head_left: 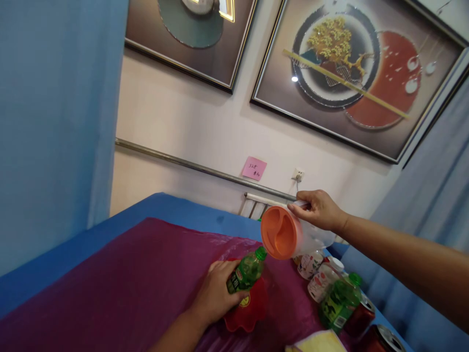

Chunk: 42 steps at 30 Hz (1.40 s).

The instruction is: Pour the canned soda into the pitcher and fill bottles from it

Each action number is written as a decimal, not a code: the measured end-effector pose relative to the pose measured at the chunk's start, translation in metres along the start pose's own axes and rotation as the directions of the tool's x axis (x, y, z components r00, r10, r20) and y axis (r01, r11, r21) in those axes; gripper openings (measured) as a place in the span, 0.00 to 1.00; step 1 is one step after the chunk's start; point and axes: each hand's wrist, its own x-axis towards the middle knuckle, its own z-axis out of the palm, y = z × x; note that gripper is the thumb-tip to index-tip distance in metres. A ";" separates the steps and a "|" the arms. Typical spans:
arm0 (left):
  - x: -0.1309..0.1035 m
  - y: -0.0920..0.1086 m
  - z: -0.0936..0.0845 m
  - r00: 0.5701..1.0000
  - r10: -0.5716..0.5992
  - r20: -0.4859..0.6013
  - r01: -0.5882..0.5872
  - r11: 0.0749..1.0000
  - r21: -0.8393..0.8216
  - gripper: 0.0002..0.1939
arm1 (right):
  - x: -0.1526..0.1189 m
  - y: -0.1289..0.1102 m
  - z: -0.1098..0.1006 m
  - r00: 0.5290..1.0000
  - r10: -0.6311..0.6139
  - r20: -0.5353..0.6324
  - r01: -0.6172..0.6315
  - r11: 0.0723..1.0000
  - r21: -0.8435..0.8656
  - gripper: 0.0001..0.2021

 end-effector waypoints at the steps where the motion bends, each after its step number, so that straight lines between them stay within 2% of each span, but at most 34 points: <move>1: 0.000 0.000 0.000 1.000 0.001 0.003 -0.001 1.000 0.000 0.33 | 0.000 0.000 0.000 1.000 -0.001 0.000 0.001 1.000 -0.001 0.23; 19: 0.000 -0.005 0.003 1.000 0.020 -0.002 -0.020 1.000 0.010 0.33 | 0.000 0.001 0.000 1.000 -0.006 -0.008 0.006 1.000 -0.008 0.23; 42: -0.001 0.000 0.000 1.000 0.019 0.005 -0.019 1.000 0.007 0.32 | 0.003 -0.002 0.000 1.000 -0.025 0.002 0.025 1.000 -0.003 0.23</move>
